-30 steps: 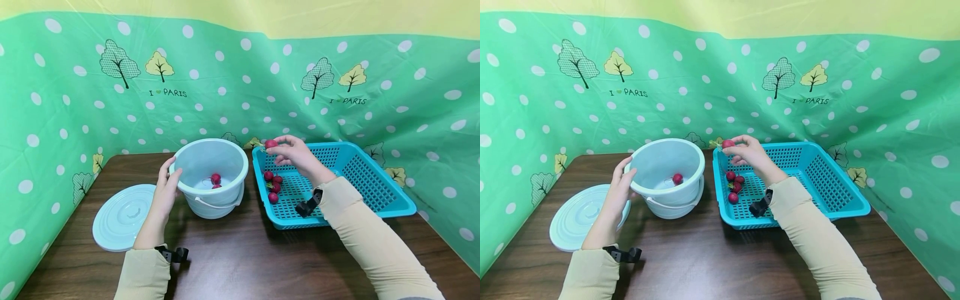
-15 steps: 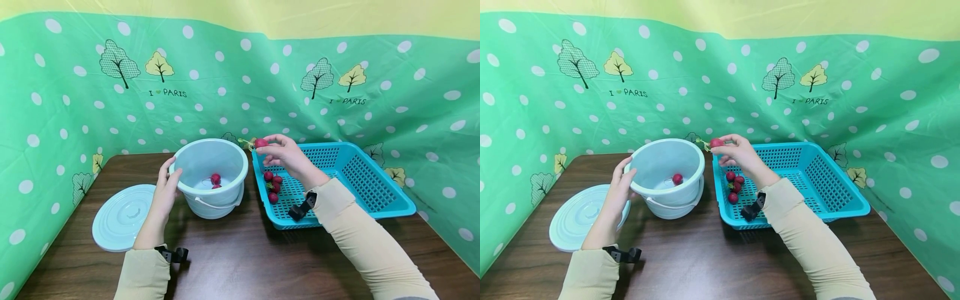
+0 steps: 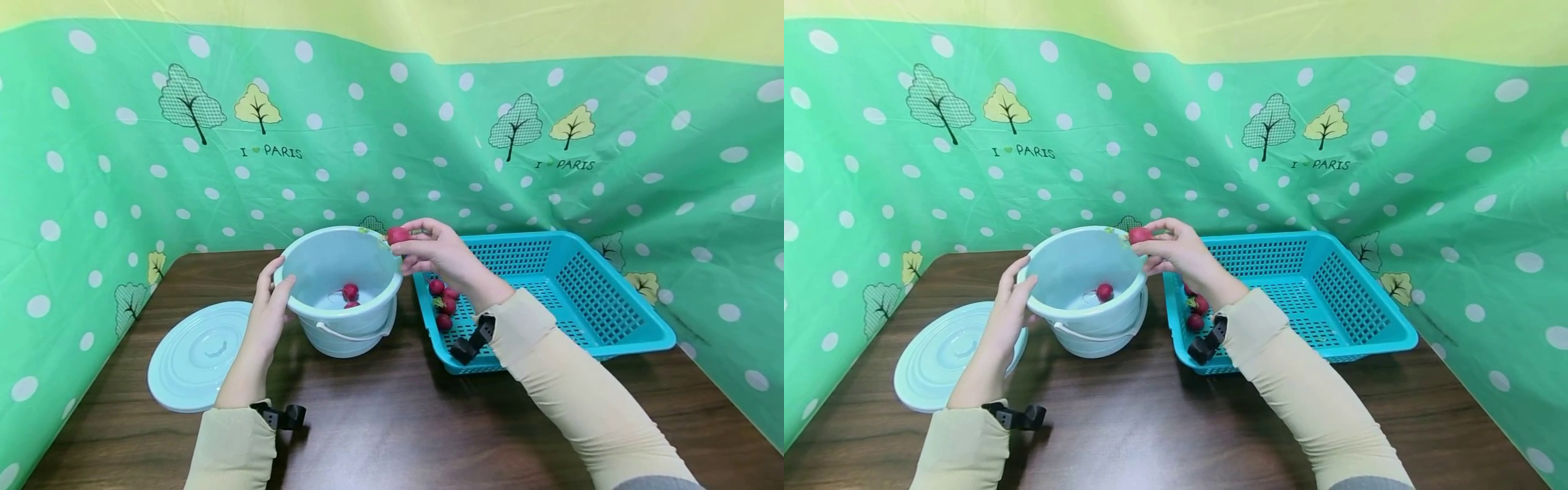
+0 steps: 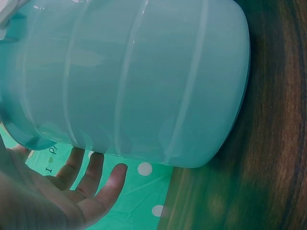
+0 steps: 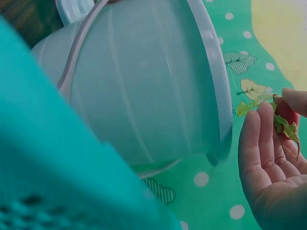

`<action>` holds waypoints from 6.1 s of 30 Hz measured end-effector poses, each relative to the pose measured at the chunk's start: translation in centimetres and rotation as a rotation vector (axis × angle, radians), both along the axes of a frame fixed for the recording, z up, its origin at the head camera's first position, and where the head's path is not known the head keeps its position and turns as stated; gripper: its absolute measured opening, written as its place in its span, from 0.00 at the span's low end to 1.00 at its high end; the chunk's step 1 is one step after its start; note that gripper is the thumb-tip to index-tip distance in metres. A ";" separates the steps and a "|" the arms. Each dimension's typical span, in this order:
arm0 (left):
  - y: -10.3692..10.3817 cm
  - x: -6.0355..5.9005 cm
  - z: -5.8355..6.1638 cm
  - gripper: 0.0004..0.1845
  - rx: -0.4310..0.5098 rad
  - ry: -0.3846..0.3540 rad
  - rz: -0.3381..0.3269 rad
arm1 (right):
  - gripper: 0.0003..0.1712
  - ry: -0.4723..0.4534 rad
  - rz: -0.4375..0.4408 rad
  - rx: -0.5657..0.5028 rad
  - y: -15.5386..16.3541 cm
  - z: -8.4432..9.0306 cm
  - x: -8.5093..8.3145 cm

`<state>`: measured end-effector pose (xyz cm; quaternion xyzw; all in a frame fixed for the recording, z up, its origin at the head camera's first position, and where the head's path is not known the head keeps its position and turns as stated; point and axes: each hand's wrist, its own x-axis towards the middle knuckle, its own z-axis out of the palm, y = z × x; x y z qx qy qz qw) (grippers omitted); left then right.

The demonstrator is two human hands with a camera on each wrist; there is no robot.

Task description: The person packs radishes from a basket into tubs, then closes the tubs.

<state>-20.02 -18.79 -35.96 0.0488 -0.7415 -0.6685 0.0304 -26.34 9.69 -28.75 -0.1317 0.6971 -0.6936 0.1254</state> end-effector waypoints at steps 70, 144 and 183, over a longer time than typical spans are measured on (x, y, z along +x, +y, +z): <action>0.0 -0.1 0.0 0.30 -0.024 0.006 0.006 | 0.21 0.070 0.129 0.237 -6.4 -0.4 0.4; -0.1 -0.1 0.1 0.30 -0.014 0.008 -0.014 | 0.14 0.106 -0.081 0.331 2.5 0.3 -2.2; -0.2 -0.3 -0.5 0.30 -0.008 0.017 -0.017 | 0.25 -0.042 -0.041 0.566 6.4 -5.6 -5.4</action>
